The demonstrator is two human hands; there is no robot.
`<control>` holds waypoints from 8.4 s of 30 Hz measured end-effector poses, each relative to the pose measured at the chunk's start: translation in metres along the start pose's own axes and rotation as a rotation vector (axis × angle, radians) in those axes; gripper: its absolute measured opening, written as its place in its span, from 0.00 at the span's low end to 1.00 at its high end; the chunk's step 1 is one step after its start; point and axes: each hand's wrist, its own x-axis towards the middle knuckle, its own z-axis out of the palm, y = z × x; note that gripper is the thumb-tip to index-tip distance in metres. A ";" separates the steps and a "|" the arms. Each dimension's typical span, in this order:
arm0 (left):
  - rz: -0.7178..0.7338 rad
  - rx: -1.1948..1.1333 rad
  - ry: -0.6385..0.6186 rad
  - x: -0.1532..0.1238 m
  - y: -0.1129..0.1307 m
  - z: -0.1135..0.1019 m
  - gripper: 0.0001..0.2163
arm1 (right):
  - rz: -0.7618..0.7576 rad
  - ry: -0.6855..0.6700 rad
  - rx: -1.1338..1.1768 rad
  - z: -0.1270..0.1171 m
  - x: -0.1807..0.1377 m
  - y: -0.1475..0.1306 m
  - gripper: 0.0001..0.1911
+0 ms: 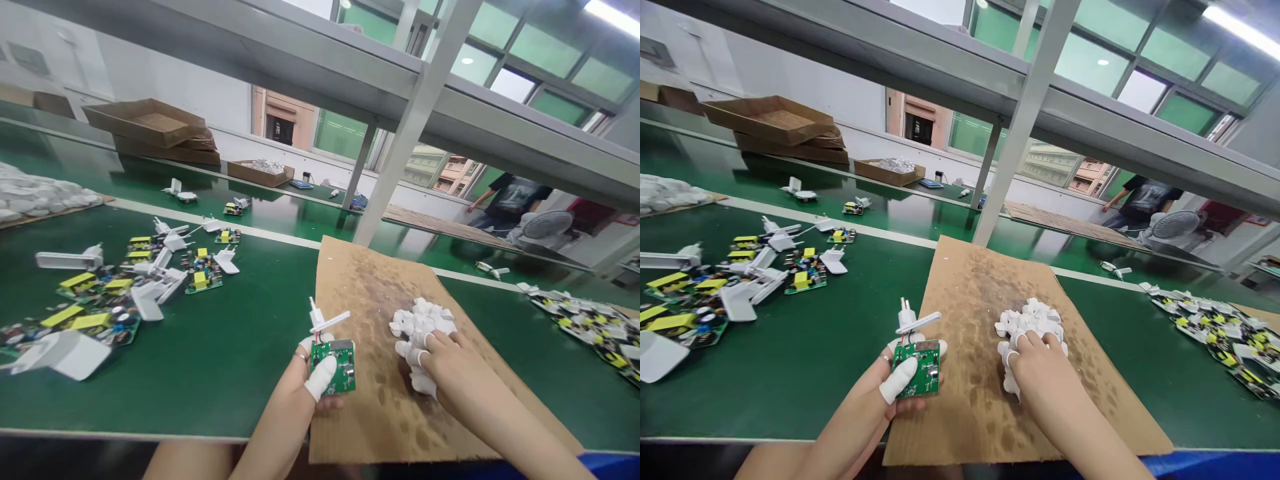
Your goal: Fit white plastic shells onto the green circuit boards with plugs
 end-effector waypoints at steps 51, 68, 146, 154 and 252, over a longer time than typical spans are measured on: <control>0.004 -0.454 -0.045 -0.002 0.002 -0.004 0.16 | -0.028 0.706 0.822 -0.002 0.009 -0.071 0.13; 0.183 0.063 0.051 -0.002 -0.004 0.004 0.25 | 0.304 0.741 0.747 0.009 0.013 -0.115 0.28; 0.108 -0.262 -0.091 -0.012 0.000 -0.008 0.31 | 0.507 0.499 1.219 0.033 -0.007 -0.043 0.26; 0.011 -0.598 -0.340 -0.020 -0.007 -0.017 0.19 | 0.337 0.194 0.667 0.027 0.003 -0.051 0.22; 0.456 0.624 0.015 -0.011 0.015 -0.024 0.15 | 0.309 0.602 0.946 0.024 0.017 -0.124 0.26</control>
